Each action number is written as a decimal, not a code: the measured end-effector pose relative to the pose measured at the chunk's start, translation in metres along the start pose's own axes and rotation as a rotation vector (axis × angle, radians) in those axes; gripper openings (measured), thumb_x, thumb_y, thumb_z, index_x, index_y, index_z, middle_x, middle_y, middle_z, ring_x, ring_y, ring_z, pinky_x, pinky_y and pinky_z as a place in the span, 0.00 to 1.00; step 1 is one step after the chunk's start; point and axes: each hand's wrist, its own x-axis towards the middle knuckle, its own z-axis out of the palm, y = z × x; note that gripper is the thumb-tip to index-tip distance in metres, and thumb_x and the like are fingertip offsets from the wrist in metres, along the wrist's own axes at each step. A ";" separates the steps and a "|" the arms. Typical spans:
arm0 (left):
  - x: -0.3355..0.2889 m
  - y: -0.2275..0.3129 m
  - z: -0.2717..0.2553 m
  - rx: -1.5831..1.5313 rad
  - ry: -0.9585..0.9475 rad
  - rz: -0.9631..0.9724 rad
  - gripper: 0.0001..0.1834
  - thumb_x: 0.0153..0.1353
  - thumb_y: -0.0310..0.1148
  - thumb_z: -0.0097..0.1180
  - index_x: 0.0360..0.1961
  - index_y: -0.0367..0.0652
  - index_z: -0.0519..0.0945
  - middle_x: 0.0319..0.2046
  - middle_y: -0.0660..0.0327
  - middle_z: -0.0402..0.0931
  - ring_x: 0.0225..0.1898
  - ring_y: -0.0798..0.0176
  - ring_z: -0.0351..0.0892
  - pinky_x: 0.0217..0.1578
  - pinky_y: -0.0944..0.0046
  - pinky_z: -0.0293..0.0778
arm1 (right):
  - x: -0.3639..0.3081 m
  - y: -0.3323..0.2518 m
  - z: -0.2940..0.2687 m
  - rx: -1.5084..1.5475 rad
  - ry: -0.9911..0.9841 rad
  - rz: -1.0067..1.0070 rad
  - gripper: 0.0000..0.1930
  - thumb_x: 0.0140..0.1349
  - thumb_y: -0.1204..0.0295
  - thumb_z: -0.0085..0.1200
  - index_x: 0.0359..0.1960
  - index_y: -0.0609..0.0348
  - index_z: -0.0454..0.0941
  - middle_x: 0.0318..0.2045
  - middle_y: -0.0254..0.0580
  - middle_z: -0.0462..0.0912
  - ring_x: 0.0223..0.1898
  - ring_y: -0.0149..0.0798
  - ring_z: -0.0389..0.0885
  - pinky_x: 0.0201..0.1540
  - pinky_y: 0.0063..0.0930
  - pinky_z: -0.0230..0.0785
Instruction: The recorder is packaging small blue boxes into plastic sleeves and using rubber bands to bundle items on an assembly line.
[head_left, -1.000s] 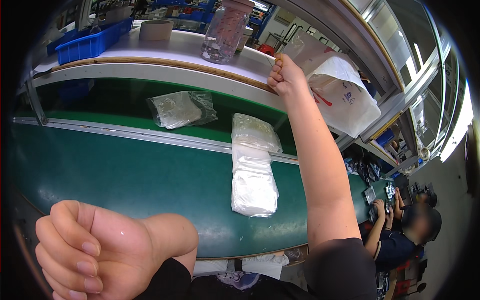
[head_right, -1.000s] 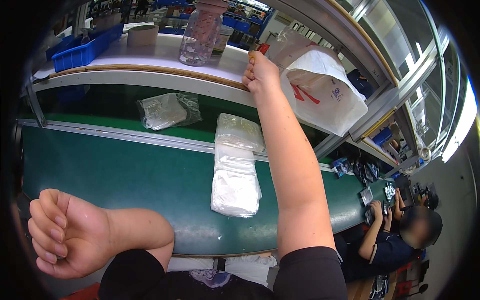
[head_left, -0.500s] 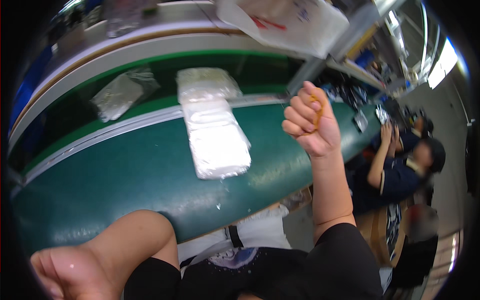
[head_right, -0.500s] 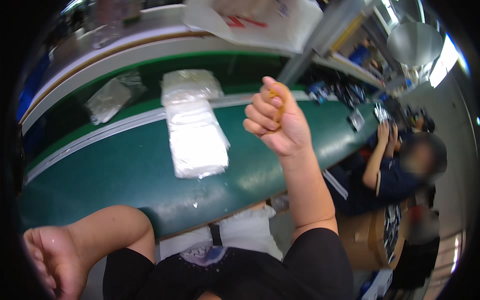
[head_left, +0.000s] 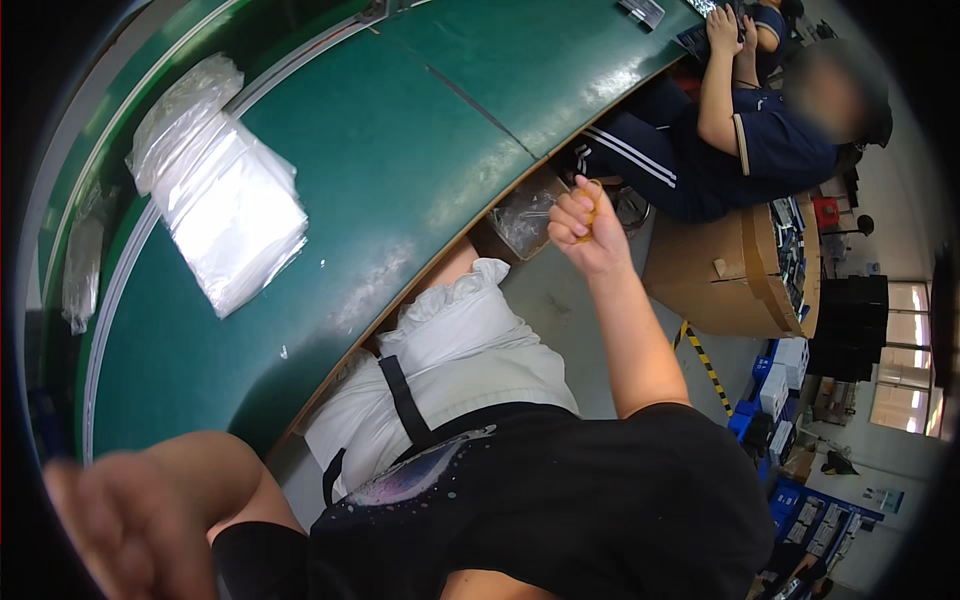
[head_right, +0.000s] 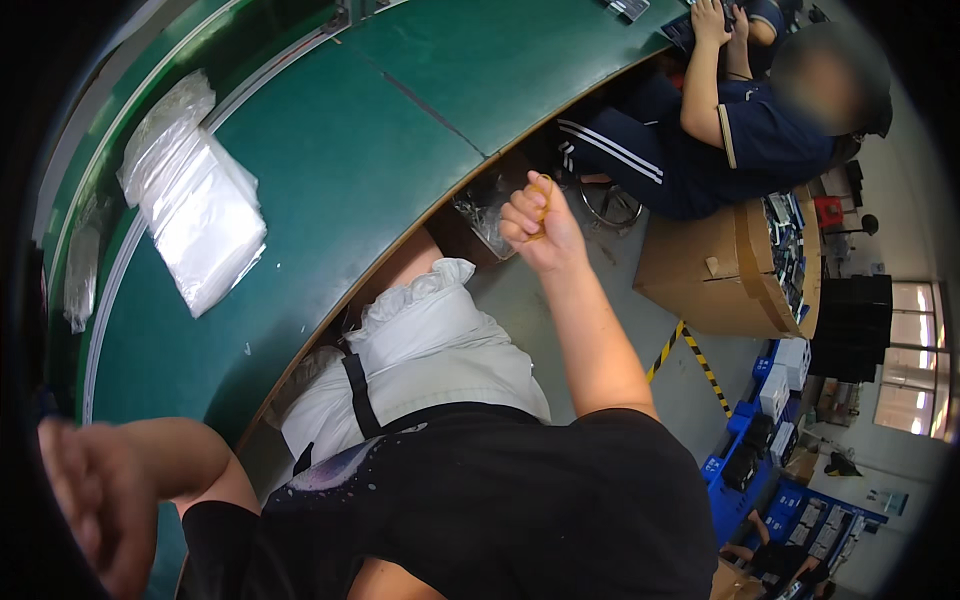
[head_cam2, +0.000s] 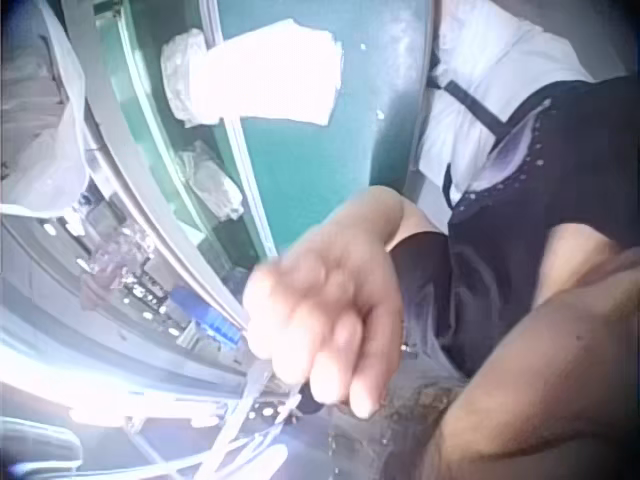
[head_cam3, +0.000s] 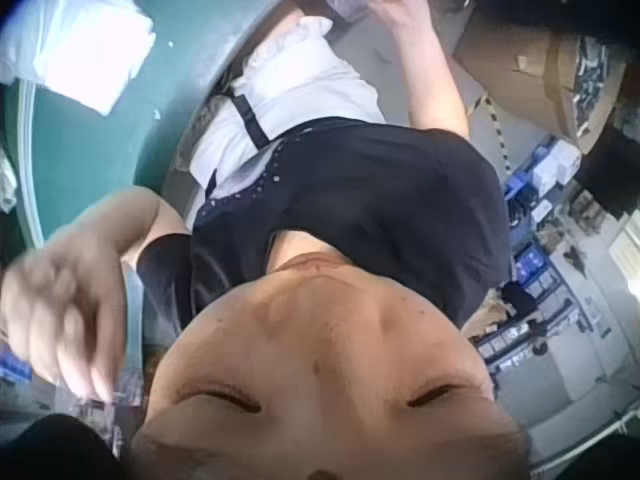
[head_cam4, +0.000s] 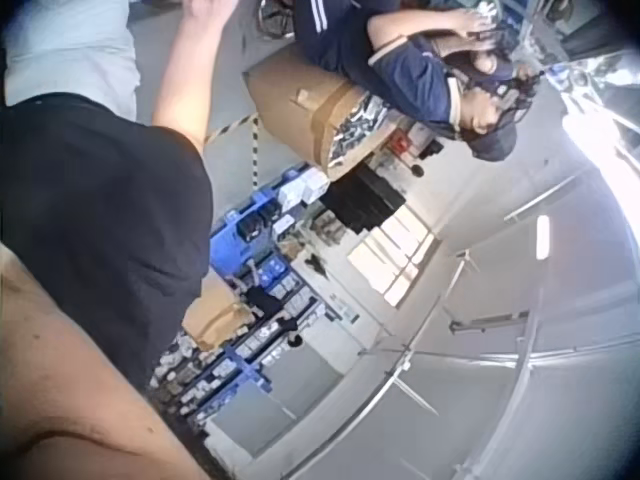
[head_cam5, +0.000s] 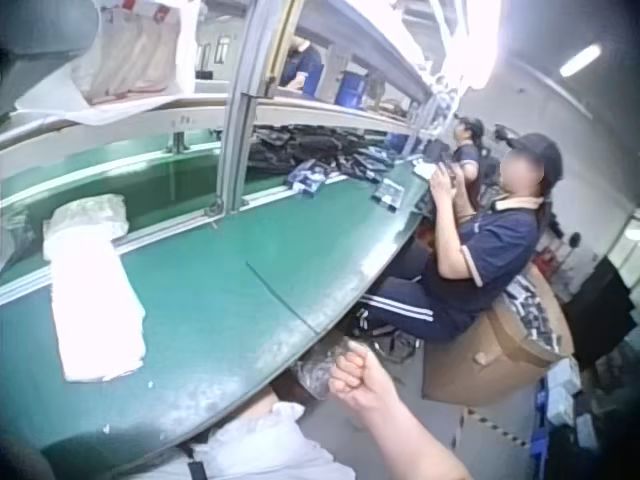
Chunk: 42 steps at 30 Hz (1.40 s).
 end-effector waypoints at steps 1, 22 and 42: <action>-0.011 -0.008 0.008 0.028 -0.110 -0.095 0.25 0.64 0.51 0.29 0.23 0.48 0.74 0.16 0.64 0.65 0.19 0.61 0.65 0.24 0.58 0.61 | 0.001 0.010 0.006 0.009 -0.008 0.007 0.23 0.69 0.59 0.40 0.13 0.48 0.60 0.10 0.27 0.56 0.12 0.25 0.54 0.16 0.20 0.44; -0.107 -0.043 0.070 -1.135 0.720 -1.601 0.28 0.68 0.43 0.35 0.62 0.34 0.57 0.63 0.41 0.55 0.67 0.42 0.51 0.66 0.46 0.51 | 0.050 0.195 0.222 -1.786 -1.035 -0.926 0.08 0.54 0.68 0.53 0.29 0.61 0.73 0.30 0.46 0.72 0.35 0.48 0.69 0.39 0.40 0.62; -0.104 -0.046 -0.017 -1.295 1.012 -1.358 0.26 0.67 0.43 0.37 0.61 0.39 0.61 0.64 0.44 0.56 0.65 0.48 0.56 0.65 0.47 0.54 | 0.111 0.251 0.237 -1.604 -0.983 -1.090 0.09 0.51 0.73 0.58 0.35 0.60 0.80 0.30 0.39 0.74 0.36 0.42 0.68 0.42 0.33 0.60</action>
